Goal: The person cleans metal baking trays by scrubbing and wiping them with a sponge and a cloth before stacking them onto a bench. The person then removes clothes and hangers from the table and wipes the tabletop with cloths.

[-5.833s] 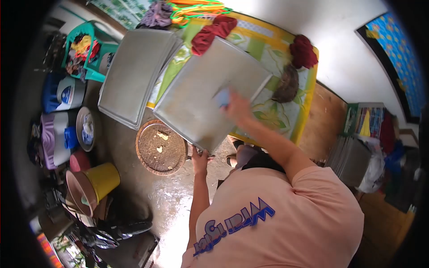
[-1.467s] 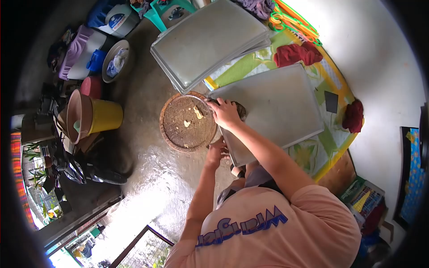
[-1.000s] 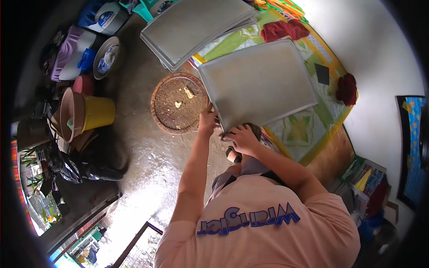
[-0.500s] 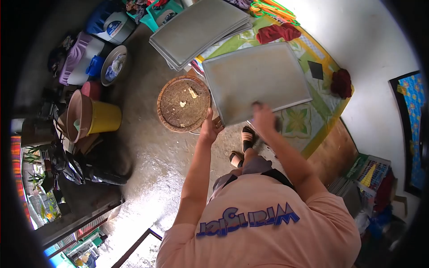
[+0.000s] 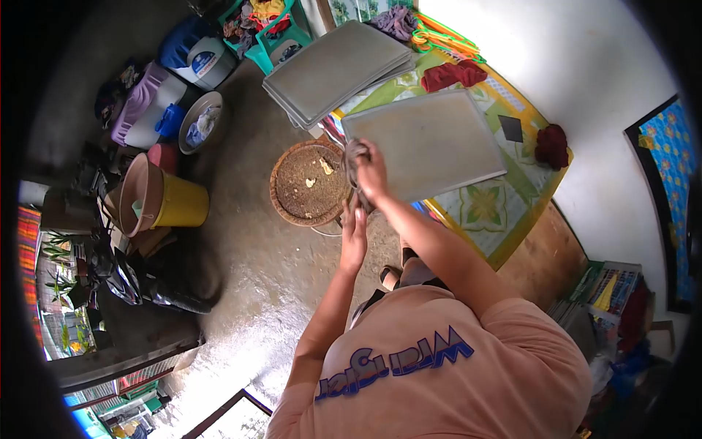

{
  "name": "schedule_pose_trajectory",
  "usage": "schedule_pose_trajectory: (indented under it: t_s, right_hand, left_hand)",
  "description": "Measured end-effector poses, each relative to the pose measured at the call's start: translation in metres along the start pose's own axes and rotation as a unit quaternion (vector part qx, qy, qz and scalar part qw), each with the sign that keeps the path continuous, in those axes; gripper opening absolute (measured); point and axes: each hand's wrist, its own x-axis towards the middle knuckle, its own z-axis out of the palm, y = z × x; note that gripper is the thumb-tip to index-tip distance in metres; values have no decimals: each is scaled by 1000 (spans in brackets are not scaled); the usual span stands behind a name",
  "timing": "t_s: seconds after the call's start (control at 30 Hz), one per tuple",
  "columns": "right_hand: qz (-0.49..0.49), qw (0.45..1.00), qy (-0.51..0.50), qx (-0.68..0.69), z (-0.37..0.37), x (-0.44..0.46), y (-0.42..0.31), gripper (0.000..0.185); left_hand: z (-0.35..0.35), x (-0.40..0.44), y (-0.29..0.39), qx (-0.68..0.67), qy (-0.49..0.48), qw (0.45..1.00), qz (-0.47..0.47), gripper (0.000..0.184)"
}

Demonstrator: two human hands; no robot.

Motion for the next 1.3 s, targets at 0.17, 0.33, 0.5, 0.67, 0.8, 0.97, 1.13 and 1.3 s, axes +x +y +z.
schedule_pose_trajectory:
  t_s: [0.17, 0.33, 0.5, 0.67, 0.8, 0.97, 1.13, 1.3]
  right_hand:
    - [182, 977, 1, 114, 3, 16, 52, 39]
    - [166, 981, -55, 90, 4, -1, 47, 43]
    - [-117, 950, 37, -286, -52, 51, 31, 55]
    - [-194, 860, -46, -470, -44, 67, 53, 67]
    - [-232, 785, -194, -541, -20, 68, 110, 57]
    - [-236, 810, -199, -498, -16, 120, 128, 47]
    - [-95, 800, -111, -582, -78, 201, 103, 51]
    - [-24, 773, 78, -629, -187, 254, 122, 55]
  left_hand:
    - [5, -3, 51, 293, 25, 944, 152, 64]
    - [-30, 12, -34, 685, -111, 716, 73, 65]
    - [-46, 9, -52, 633, -79, 757, -141, 69]
    - [-29, 70, -119, 335, -51, 934, -117, 67]
    - [14, 122, -111, 333, -54, 914, -226, 72]
    - [13, 138, -140, 404, -76, 874, -260, 59]
    - [14, 134, -120, 328, -49, 883, -332, 42]
    - [12, 135, -128, 317, -40, 884, -341, 35]
